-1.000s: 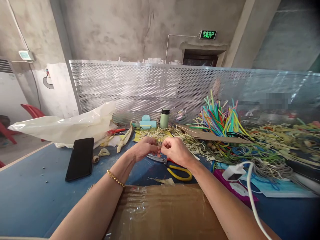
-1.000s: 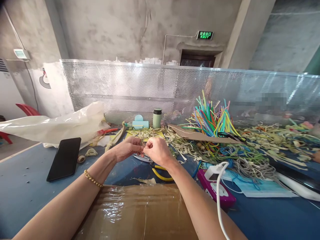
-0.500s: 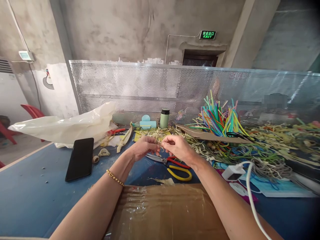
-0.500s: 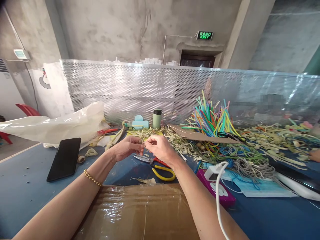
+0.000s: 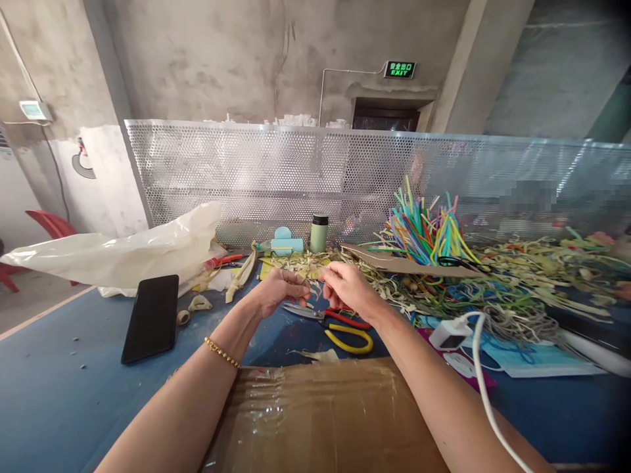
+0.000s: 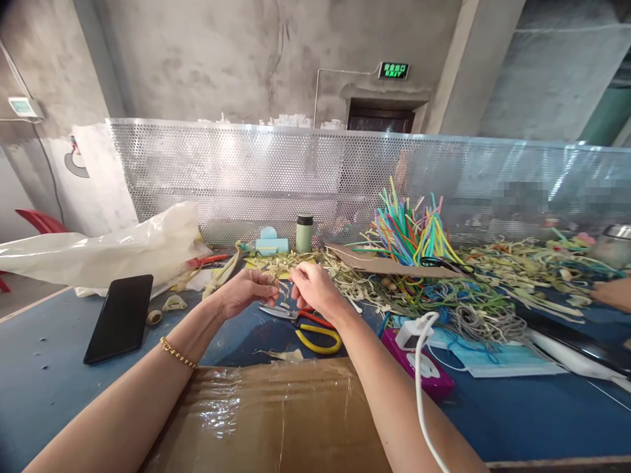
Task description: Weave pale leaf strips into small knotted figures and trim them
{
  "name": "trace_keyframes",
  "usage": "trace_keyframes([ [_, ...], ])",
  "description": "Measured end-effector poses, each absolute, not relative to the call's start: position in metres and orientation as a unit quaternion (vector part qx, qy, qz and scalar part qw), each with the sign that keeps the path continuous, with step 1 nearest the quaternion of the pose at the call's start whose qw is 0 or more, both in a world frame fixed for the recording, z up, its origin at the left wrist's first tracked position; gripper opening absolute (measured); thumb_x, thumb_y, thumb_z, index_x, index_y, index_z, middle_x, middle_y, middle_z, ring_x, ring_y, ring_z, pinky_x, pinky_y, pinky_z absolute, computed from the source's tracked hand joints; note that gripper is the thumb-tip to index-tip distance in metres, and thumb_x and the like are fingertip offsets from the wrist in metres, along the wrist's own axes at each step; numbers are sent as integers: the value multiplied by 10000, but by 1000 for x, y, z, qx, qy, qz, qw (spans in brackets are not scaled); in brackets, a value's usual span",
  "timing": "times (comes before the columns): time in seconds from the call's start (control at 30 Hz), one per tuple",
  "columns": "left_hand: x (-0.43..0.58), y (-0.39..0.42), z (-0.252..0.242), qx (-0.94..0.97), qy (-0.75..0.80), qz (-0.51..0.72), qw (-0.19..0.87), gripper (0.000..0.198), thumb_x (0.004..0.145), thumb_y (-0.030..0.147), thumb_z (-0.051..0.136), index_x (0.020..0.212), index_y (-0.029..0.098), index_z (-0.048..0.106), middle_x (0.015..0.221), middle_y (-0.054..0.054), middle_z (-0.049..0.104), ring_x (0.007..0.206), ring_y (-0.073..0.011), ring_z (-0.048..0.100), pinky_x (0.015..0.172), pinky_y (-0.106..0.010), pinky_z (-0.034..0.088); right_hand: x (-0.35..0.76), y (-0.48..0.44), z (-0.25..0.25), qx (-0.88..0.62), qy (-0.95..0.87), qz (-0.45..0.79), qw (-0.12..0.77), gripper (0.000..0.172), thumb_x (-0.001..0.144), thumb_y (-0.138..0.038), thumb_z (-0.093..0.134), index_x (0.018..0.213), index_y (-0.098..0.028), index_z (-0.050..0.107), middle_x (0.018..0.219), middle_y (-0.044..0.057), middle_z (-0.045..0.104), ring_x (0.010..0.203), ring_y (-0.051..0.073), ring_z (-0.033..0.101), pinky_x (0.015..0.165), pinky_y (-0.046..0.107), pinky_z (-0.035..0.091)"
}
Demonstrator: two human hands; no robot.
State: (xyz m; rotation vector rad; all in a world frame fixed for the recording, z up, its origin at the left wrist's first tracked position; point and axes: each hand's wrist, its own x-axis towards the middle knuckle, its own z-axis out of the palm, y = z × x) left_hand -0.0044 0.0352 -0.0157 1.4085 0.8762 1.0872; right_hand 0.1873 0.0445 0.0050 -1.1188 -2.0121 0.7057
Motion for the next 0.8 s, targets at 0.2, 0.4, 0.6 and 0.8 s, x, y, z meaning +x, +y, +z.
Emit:
trace_keyframes([
  [0.2,-3,36,-15,522,354,511,584,170,620,187,795,654,82,666,653,-54,675,529,-110,615,550,-237,395,184,45,-15,-453,-885,-1,112,231,807,-371,668,935,-182,703,990,117,710,925,264,656,745,318,460],
  [0.4,0,40,-23,513,359,501,598,190,614,186,808,648,81,653,635,-53,669,517,-109,614,529,-226,386,169,39,-26,-467,-881,-75,31,157,826,-281,689,927,-170,735,1065,156,713,1066,305,626,885,384,458],
  [0.6,1,38,-23,534,356,489,591,224,627,226,819,635,88,643,638,-44,657,517,-103,606,516,-225,377,190,52,-15,-579,-814,-46,-20,213,842,-239,636,1003,-157,750,1091,185,726,1061,313,667,904,422,472],
  [0.8,1,37,-20,535,351,482,599,210,614,215,816,686,85,667,651,-51,666,526,-114,614,523,-232,385,211,66,-6,-648,-759,-48,-44,243,770,-122,647,988,-96,750,1058,234,723,1034,339,684,832,408,490],
])
